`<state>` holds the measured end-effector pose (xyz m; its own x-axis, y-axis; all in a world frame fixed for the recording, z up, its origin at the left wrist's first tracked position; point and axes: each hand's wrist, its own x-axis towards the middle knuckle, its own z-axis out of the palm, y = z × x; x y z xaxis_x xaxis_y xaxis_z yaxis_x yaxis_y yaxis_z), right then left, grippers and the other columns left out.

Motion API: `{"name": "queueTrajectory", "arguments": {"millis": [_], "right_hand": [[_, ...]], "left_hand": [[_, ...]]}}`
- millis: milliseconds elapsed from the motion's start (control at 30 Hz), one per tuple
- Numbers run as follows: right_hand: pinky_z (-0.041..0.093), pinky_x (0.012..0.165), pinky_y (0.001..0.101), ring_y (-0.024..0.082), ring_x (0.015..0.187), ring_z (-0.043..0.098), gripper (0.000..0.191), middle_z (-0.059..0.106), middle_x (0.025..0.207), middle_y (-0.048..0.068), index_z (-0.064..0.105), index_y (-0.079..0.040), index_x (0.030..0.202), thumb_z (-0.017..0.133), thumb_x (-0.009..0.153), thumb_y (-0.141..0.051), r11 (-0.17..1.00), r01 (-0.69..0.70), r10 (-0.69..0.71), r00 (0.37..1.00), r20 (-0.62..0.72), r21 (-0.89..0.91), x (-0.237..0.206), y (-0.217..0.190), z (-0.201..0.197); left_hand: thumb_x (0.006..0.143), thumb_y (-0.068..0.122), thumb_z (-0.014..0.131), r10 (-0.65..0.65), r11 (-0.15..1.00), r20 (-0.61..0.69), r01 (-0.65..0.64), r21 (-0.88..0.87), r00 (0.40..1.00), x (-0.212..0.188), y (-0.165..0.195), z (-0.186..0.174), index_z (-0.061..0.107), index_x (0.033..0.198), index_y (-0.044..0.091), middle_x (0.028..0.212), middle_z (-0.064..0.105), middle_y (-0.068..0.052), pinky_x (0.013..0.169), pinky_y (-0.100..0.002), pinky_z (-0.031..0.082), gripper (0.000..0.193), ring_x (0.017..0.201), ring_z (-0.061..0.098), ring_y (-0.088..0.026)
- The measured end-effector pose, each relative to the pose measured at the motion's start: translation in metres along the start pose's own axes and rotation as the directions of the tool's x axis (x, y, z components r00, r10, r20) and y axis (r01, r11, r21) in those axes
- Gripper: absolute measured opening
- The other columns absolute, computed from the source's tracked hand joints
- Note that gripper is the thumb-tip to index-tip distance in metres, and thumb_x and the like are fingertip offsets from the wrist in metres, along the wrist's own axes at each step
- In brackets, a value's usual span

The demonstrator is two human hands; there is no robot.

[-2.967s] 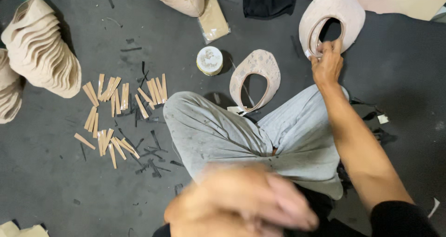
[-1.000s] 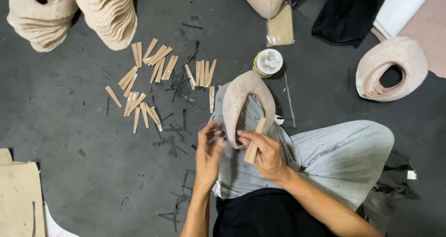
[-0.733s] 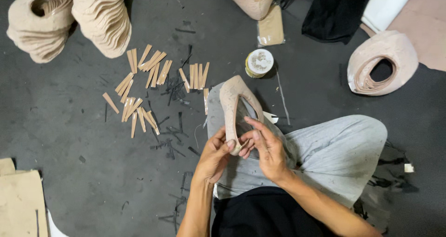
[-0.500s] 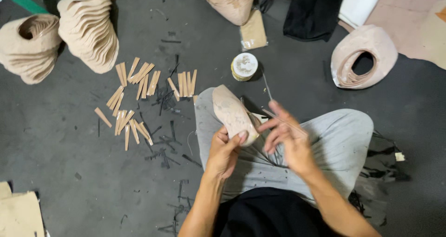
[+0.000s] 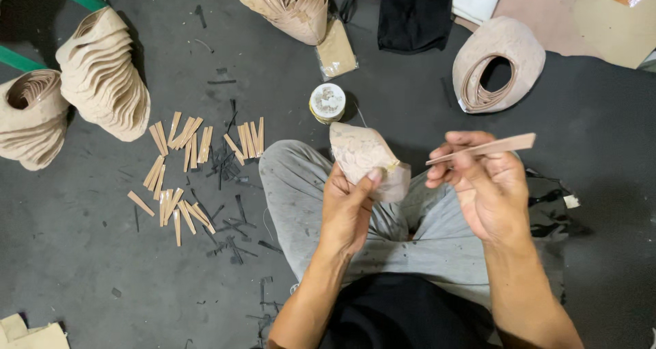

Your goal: The person sits cross-legged on the floor and attaches beige binding strips along the edges of lace shoe uppers, folding the trim over the edge and securing it with wooden clothespins. They work on one upper at a time, pressing the binding in place and clipping along the edge, with stacks of finished uppers nearby.

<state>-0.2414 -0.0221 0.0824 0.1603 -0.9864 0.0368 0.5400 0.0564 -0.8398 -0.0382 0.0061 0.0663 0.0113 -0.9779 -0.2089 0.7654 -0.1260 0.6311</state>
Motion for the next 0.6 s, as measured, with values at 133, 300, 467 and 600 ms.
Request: {"name": "queueTrajectory", "arguments": {"millis": [133,300,467,600], "right_hand": [[0.062,0.083,0.0399,0.025,0.094,0.071,0.016,0.068,0.112,0.016,0.067,0.007,0.118,0.066,0.104,-0.001,1.000,-0.019,0.018,0.999,0.039,0.010,0.002,0.000,0.005],[0.061,0.078,0.0355,0.021,0.086,0.069,0.019,0.069,0.101,0.013,0.069,0.004,0.118,0.068,0.099,0.003,0.990,0.090,-0.094,0.995,-0.024,-0.109,0.006,-0.002,0.009],[0.059,0.078,0.0334,0.020,0.087,0.068,0.016,0.069,0.104,0.012,0.069,0.006,0.117,0.070,0.101,0.004,0.979,0.122,-0.125,0.992,-0.012,-0.166,0.014,-0.007,0.005],[0.058,0.074,0.0324,0.018,0.084,0.067,0.018,0.071,0.107,0.013,0.069,0.007,0.118,0.068,0.100,0.003,0.985,0.062,-0.067,0.997,-0.030,-0.159,0.017,-0.008,0.007]], "left_hand": [[0.094,-0.007,0.068,-0.031,1.000,-0.011,0.031,0.003,0.999,-0.004,-0.012,0.004,0.060,0.127,0.000,0.117,0.072,-0.008,0.096,-0.032,0.055,0.035,0.106,0.069,-0.015],[0.096,-0.004,0.068,0.007,1.000,-0.058,-0.008,-0.029,0.998,-0.003,-0.021,0.008,0.061,0.125,-0.002,0.116,0.073,-0.010,0.096,-0.031,0.055,0.030,0.105,0.070,-0.015],[0.095,-0.004,0.068,-0.001,1.000,-0.081,-0.001,-0.031,0.997,-0.003,-0.021,0.010,0.062,0.124,-0.002,0.116,0.073,-0.009,0.096,-0.030,0.055,0.030,0.106,0.070,-0.015],[0.095,-0.003,0.068,-0.001,1.000,-0.069,-0.001,-0.030,0.998,-0.004,-0.022,0.010,0.062,0.124,-0.001,0.115,0.073,-0.009,0.094,-0.030,0.055,0.029,0.104,0.069,-0.014]]}}
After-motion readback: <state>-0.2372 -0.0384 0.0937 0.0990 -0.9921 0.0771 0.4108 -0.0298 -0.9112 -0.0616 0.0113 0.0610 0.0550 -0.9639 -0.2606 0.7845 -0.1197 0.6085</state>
